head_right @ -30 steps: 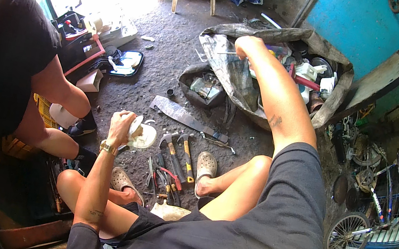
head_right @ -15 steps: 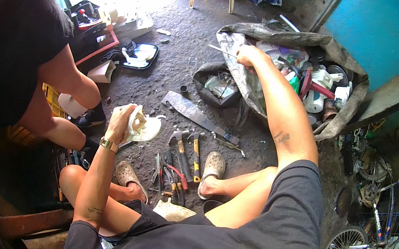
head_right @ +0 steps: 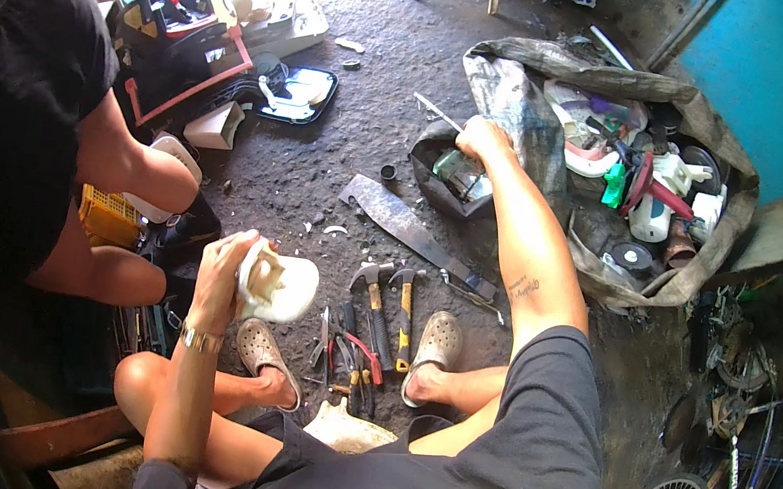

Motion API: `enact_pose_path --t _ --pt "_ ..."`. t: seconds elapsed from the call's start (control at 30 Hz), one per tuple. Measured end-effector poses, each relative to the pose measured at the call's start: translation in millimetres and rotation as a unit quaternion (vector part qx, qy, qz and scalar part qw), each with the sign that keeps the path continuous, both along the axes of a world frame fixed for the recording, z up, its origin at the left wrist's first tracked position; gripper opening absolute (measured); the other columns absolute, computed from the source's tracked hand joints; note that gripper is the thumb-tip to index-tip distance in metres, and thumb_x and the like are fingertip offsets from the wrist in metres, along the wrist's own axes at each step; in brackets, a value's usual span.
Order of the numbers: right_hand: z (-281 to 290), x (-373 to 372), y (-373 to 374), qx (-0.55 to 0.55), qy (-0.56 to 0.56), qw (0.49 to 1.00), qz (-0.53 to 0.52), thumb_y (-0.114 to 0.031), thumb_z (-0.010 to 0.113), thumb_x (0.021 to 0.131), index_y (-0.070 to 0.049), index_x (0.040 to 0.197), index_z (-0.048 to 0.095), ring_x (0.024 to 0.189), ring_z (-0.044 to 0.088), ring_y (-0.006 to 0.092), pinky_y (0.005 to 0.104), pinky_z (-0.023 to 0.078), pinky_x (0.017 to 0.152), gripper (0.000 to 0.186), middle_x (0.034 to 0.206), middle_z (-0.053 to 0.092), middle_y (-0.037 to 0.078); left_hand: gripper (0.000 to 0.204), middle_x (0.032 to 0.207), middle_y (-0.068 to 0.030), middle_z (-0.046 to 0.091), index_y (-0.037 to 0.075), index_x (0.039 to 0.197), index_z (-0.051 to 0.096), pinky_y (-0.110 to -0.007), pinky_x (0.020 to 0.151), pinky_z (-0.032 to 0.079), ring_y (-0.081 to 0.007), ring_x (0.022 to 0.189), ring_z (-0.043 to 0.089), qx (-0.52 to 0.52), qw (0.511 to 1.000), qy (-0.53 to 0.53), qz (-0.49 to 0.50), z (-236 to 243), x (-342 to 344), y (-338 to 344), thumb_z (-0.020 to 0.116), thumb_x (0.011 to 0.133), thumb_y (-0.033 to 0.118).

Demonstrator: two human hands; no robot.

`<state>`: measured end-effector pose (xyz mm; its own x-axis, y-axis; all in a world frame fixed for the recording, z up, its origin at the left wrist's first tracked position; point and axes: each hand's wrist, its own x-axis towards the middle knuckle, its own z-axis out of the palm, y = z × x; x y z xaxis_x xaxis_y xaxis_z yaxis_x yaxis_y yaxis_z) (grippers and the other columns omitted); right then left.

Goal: The person sits on the floor in a cluttered workshop and uses a screwdriver to disassemble and reassemble a white plastic object. They also handle a metal strainer and a green plastic frame, placing them aside. Another person is visible in the background.

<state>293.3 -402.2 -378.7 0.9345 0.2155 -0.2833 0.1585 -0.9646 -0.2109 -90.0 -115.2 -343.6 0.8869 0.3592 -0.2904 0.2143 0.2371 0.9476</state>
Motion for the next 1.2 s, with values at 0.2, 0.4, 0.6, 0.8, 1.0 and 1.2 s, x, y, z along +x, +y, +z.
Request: enact_pose_path --t 0.2,0.4,0.6,0.8,1.0,1.2 --pt "-64.1 99.1 61.8 -0.036 -0.085 0.995 -0.034 -0.017 0.060 0.087 -0.007 0.114 0.074 0.114 0.068 0.0352 0.0470 0.053 0.097 0.033 0.118 0.071 0.022 0.033 0.089 -0.0085 0.072 -0.004 0.097 0.073 -0.026 0.074 0.051 -0.0133 0.080 0.065 0.045 0.997 0.062 -0.004 19.9 6.9 2.2 0.061 0.097 0.027" --pt "-175.6 202.7 127.5 -0.002 -0.006 0.996 -0.085 -0.016 0.063 0.090 -0.008 0.118 0.074 0.127 0.061 0.0346 0.0468 0.050 0.106 0.031 0.130 0.068 0.018 0.033 0.101 -0.0151 0.073 -0.006 0.096 0.075 -0.035 0.093 0.048 -0.0220 0.098 0.066 0.028 0.990 0.122 0.061 -6.0 44.3 24.1 0.063 0.093 0.025" --pt "-264.6 265.1 138.9 -0.039 0.058 0.984 -0.161 -0.049 0.080 0.083 -0.014 0.143 0.052 0.134 0.055 0.0377 0.0511 0.047 0.108 0.074 0.142 0.059 0.018 0.038 0.108 -0.0130 0.073 -0.003 0.103 0.073 -0.031 0.090 0.052 -0.0190 0.101 0.068 0.145 0.967 0.205 0.037 1.6 77.0 50.1 0.052 0.098 0.028" --pt "-313.7 283.7 147.3 -0.073 0.035 0.986 -0.147 -0.040 0.071 0.089 -0.012 0.140 0.056 0.132 0.057 0.0366 0.0482 0.048 0.107 0.060 0.141 0.059 0.019 0.035 0.107 -0.0146 0.073 -0.003 0.103 0.073 -0.030 0.089 0.053 -0.0213 0.099 0.068 0.114 0.968 0.211 0.075 -15.4 92.2 47.2 0.059 0.095 0.028" --pt "-338.4 292.5 138.4 -0.094 0.006 0.989 -0.111 -0.023 0.068 0.091 -0.009 0.113 0.076 0.117 0.069 0.0310 0.0443 0.056 0.097 0.027 0.122 0.072 0.017 0.041 0.110 -0.0140 0.071 -0.001 0.108 0.073 -0.031 0.086 0.053 -0.0187 0.094 0.067 0.245 0.964 0.098 0.006 -27.8 88.8 44.2 0.065 0.092 0.035" --pt "-307.8 288.6 152.0 -0.116 0.124 0.977 -0.128 -0.018 0.081 0.082 -0.008 0.119 0.075 0.124 0.065 0.0294 0.0418 0.055 0.100 0.039 0.132 0.068 0.015 0.041 0.110 -0.0149 0.070 -0.001 0.109 0.073 -0.031 0.085 0.053 -0.0189 0.094 0.068 0.128 0.965 0.218 0.064 -28.0 80.3 46.7 0.064 0.092 0.035"
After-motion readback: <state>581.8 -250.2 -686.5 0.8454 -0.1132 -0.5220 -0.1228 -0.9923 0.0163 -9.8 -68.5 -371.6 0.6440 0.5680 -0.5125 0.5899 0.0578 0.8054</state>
